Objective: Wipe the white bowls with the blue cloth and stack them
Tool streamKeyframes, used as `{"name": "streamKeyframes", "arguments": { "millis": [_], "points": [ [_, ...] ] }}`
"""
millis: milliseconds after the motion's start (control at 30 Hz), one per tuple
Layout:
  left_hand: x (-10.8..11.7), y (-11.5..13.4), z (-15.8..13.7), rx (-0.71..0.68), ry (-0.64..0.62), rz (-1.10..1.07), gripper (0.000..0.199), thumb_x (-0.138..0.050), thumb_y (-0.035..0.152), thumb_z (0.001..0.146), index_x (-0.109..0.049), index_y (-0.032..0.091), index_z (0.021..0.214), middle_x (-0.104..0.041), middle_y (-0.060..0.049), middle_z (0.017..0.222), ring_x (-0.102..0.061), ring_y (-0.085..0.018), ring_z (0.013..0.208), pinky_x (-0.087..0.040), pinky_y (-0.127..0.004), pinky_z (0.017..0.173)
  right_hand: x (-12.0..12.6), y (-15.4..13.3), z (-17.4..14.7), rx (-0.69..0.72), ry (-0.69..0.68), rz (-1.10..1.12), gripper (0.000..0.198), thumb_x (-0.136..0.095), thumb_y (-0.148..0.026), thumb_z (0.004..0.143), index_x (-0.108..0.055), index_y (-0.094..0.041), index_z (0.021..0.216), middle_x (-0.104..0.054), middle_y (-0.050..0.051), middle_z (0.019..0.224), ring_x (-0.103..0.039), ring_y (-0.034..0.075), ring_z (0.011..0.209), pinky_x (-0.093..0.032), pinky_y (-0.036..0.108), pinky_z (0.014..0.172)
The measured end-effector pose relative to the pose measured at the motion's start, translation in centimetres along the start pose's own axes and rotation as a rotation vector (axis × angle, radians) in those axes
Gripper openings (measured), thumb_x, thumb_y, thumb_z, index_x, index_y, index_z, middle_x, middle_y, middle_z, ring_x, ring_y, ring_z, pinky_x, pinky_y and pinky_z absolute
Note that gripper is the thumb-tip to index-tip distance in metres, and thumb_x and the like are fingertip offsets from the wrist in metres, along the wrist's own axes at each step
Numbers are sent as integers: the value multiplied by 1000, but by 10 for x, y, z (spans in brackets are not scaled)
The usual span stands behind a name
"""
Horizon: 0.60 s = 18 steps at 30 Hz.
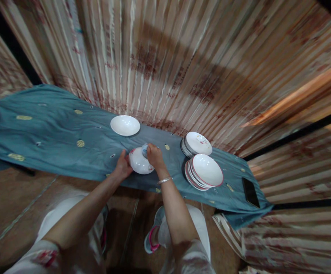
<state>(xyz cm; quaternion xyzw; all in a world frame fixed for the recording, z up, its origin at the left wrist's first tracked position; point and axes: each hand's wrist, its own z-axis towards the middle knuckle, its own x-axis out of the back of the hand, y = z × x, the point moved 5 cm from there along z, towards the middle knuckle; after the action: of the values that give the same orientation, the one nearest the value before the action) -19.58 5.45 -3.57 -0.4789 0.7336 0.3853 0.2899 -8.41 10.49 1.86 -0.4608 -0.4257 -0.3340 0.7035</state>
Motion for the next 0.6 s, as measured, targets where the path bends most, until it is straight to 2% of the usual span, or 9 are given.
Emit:
{"name": "streamKeyframes", "arguments": {
  "millis": [100, 200, 367, 500, 600],
  "points": [
    [2, -1, 3, 0, 3, -8, 57, -28, 45, 98, -59, 5, 125, -75, -15, 91, -73, -29, 83, -57, -40, 80, 2, 9, -8, -62, 12, 33, 28, -38, -12, 96, -64, -19, 103, -71, 10, 100, -66, 20, 91, -48, 32, 85],
    [3, -1, 6, -9, 11, -30, 54, -30, 43, 98, -59, 6, 124, -75, -15, 91, -73, -28, 81, -57, -39, 79, 3, 18, -20, -139, 64, 156, 28, -38, -13, 95, -64, -18, 104, -71, 11, 100, -66, 20, 92, -48, 32, 86],
    [3, 0, 7, -34, 20, -7, 52, -30, 42, 99, -61, 5, 118, -75, -14, 85, -72, -27, 79, -57, -37, 76, -5, 22, -44, -206, 168, 248, 33, -32, -16, 96, -60, -15, 115, -70, 13, 108, -66, 21, 99, -50, 35, 90],
    [2, 0, 6, -54, 20, 10, 53, -28, 43, 100, -63, 6, 114, -74, -12, 81, -72, -25, 79, -57, -34, 77, -9, 18, -65, -192, 324, 318, 35, -34, -19, 95, -57, -13, 121, -67, 16, 119, -63, 23, 110, -47, 40, 98],
    [2, 0, 6, -54, 10, -2, 53, -28, 43, 99, -63, 6, 115, -74, -12, 82, -72, -24, 80, -57, -33, 77, -9, 12, -78, -145, 374, 308, 37, -38, -19, 92, -56, -11, 124, -65, 17, 122, -61, 24, 114, -46, 41, 101]
  ]
}}
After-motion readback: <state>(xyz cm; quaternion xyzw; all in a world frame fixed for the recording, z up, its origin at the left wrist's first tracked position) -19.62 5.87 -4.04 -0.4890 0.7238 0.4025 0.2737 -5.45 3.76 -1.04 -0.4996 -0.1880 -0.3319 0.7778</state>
